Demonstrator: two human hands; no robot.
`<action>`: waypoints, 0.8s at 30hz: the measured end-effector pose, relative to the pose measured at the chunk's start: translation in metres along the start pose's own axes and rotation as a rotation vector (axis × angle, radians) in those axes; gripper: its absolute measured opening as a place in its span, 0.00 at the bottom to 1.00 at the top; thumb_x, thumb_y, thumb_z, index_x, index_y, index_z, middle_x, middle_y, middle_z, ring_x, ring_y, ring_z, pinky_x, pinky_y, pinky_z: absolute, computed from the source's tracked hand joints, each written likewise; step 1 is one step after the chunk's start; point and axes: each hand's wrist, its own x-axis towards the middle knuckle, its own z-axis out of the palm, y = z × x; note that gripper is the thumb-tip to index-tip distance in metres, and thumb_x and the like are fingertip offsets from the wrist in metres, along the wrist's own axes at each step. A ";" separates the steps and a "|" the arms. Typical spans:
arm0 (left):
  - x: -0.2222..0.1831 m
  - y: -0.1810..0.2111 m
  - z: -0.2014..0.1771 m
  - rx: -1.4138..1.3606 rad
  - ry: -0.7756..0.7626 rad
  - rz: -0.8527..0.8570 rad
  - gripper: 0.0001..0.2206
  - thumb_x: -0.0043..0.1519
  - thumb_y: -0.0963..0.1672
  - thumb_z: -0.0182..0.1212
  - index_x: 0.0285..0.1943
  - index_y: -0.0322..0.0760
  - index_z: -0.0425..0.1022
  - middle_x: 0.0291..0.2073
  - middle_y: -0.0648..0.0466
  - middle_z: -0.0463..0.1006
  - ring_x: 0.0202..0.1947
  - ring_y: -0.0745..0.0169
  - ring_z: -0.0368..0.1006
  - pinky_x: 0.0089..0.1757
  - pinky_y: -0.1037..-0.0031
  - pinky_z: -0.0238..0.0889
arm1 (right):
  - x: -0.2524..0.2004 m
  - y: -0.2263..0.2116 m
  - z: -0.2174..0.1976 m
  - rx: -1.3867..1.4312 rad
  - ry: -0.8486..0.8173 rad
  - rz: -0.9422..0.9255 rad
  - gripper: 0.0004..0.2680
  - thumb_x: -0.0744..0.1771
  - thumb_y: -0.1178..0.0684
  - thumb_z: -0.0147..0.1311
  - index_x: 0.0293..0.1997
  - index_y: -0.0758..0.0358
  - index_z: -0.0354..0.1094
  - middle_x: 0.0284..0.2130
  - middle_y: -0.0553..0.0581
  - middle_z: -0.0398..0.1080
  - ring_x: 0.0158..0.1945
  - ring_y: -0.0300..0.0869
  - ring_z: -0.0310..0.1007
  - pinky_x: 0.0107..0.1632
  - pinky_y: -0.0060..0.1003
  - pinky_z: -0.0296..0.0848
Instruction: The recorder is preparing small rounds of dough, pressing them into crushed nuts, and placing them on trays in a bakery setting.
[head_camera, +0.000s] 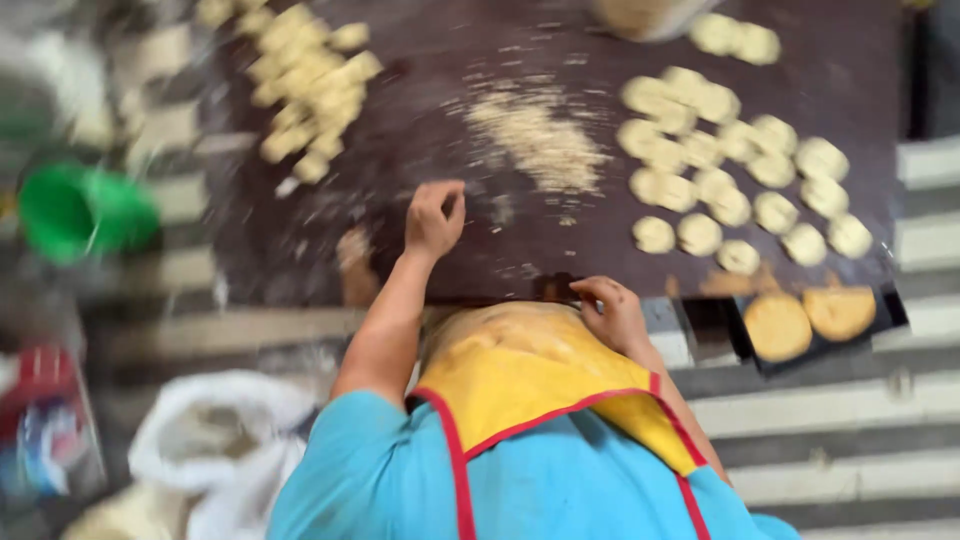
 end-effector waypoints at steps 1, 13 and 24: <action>-0.005 -0.014 -0.015 0.032 0.058 -0.056 0.06 0.62 0.41 0.64 0.46 0.39 0.80 0.43 0.49 0.82 0.47 0.45 0.77 0.49 0.59 0.70 | 0.009 0.001 0.009 0.009 -0.069 -0.051 0.11 0.61 0.64 0.55 0.45 0.61 0.77 0.39 0.60 0.78 0.40 0.50 0.79 0.42 0.40 0.77; -0.020 -0.147 -0.142 0.278 0.496 -0.339 0.25 0.56 0.43 0.69 0.63 0.36 0.70 0.55 0.44 0.75 0.57 0.40 0.69 0.56 0.55 0.64 | 0.183 -0.126 0.121 -0.180 -0.288 -0.305 0.10 0.63 0.64 0.55 0.46 0.61 0.76 0.40 0.60 0.77 0.38 0.50 0.78 0.42 0.41 0.76; -0.007 -0.165 -0.148 0.313 0.313 -0.369 0.19 0.63 0.50 0.67 0.61 0.44 0.74 0.53 0.54 0.76 0.52 0.47 0.72 0.49 0.58 0.67 | 0.305 -0.214 0.301 -0.404 -0.356 -0.673 0.22 0.62 0.59 0.58 0.64 0.63 0.66 0.62 0.65 0.65 0.55 0.62 0.71 0.55 0.51 0.72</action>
